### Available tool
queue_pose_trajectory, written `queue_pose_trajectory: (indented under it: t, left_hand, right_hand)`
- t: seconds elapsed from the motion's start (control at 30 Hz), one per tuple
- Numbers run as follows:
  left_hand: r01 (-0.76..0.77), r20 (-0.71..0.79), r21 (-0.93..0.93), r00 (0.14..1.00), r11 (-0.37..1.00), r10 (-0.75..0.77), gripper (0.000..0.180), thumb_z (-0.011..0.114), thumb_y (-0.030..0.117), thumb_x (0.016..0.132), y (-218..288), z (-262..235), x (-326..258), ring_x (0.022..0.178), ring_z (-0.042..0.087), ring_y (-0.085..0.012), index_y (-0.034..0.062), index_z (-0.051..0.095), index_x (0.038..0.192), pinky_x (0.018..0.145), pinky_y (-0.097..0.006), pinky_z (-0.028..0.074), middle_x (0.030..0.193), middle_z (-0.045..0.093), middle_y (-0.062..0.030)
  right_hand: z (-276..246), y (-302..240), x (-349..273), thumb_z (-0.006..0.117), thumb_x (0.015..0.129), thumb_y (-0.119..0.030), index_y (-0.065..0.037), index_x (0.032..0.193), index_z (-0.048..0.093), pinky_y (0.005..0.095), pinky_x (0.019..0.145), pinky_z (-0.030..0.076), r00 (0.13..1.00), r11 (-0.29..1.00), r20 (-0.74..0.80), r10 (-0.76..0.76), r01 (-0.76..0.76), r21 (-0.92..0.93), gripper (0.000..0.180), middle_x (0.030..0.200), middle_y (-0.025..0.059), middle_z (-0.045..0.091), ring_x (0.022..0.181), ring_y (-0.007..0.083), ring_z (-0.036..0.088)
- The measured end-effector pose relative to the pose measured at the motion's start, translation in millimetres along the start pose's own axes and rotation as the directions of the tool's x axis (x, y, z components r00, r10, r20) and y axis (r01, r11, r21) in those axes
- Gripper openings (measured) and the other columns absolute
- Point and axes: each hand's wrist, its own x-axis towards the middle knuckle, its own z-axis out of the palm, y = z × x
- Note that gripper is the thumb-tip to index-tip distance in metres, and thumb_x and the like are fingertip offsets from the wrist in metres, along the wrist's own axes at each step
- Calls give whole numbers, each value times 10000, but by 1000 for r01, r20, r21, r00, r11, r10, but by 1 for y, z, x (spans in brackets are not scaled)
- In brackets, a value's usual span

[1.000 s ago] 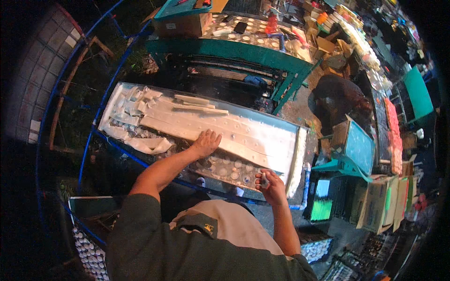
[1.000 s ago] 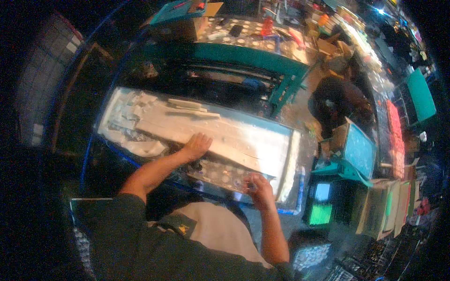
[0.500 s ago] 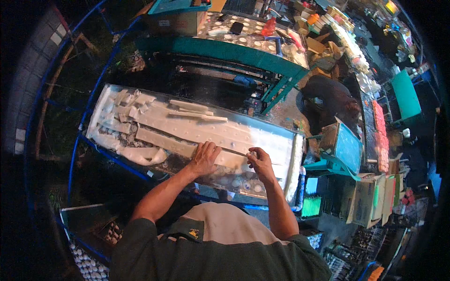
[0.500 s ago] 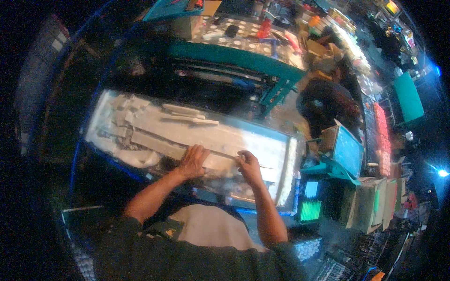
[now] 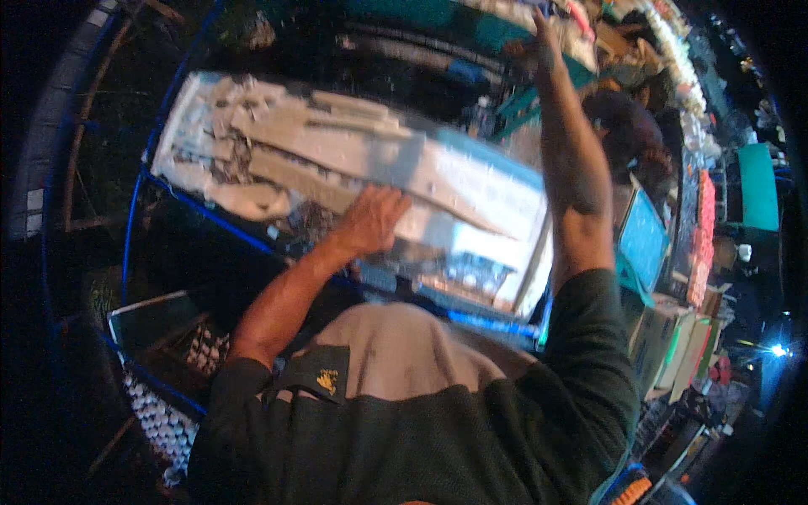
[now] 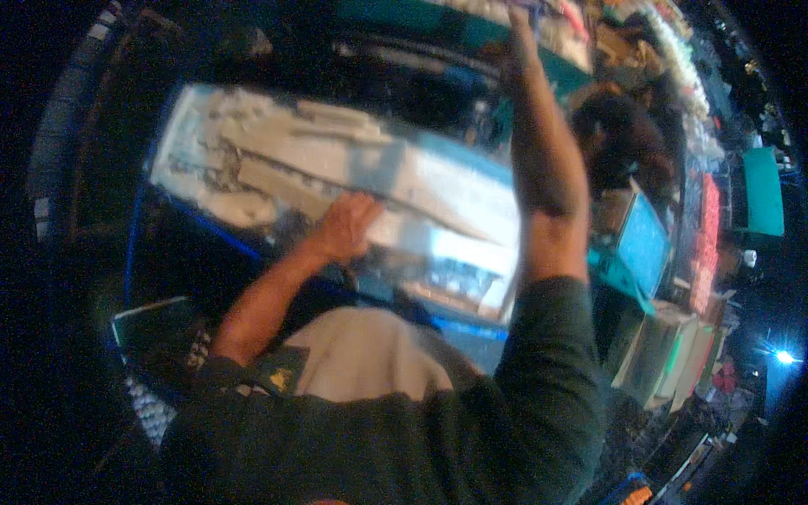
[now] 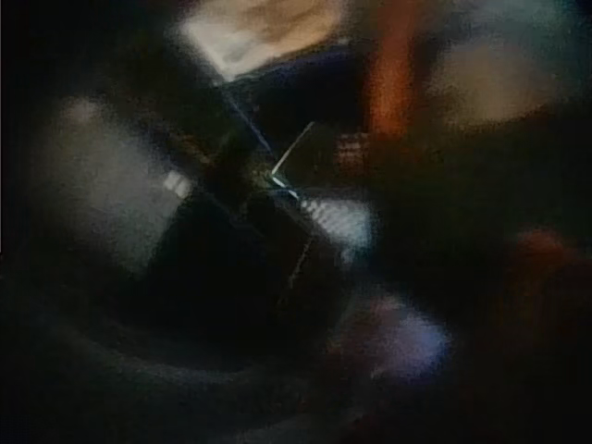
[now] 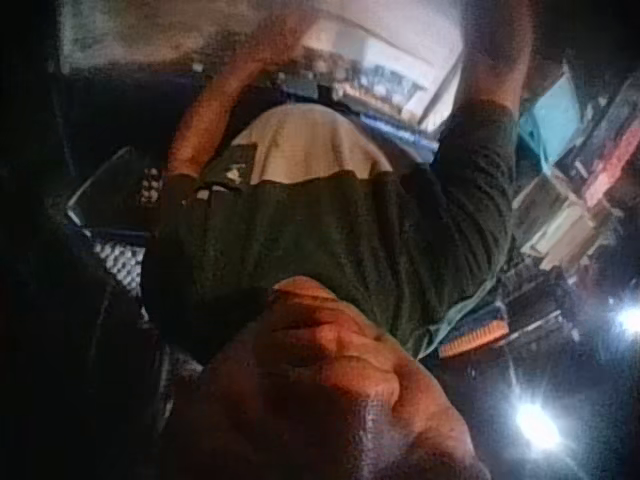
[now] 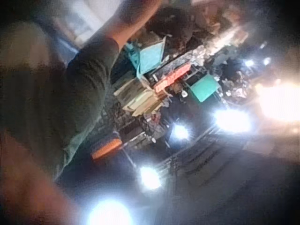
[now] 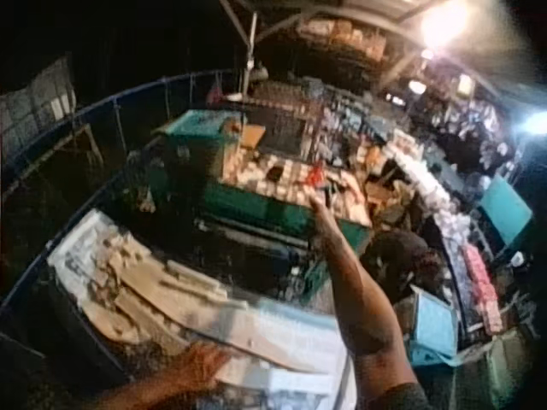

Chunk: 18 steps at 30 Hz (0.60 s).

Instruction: The person uses a metal scraper to cut a large sheet of white dough on a perforated metal tray into smaller rectangular pieces. They repeatedly scrape the dough, gather the cut pieces, and move them to the side of the tray.

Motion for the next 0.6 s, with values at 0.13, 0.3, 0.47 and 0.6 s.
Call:
queue_pose_trajectory:
  t: [0.13,0.3,0.47,0.6]
  left_hand:
    - [37,17,-127,999,991,-36,651,764,123,581,27,-44,14,1077,594,-345,7,608,1202,933,-466,447,1078,627,-168]
    - [95,-6,-274,995,957,-100,718,721,152,523,27,-84,33,1084,632,-412,21,641,1224,1006,-487,494,1121,661,-223]
    - [67,-107,-464,986,883,-131,648,724,37,581,17,-154,51,1096,689,-352,-14,656,1224,1002,-387,527,1148,702,-219]
    - [91,-95,-692,972,716,-216,663,836,24,705,-3,-211,69,1174,641,-203,55,629,1334,1036,-347,510,1257,690,-87]
  right_hand:
    - [19,15,-63,733,873,-625,17,1232,628,399,885,536,911,785,392,-127,334,-521,743,963,129,670,847,224,626]
    - [-21,54,-221,853,817,-414,29,1424,552,410,1129,422,634,815,707,313,202,-543,809,1365,196,640,1279,276,586]
    - [5,74,-274,887,799,-273,18,1284,648,366,957,512,792,943,571,215,-17,-333,613,1157,114,717,1063,192,655]
    - [59,36,-243,868,821,-317,-21,1240,659,301,864,504,787,991,606,-113,133,11,554,1106,46,708,997,146,641]
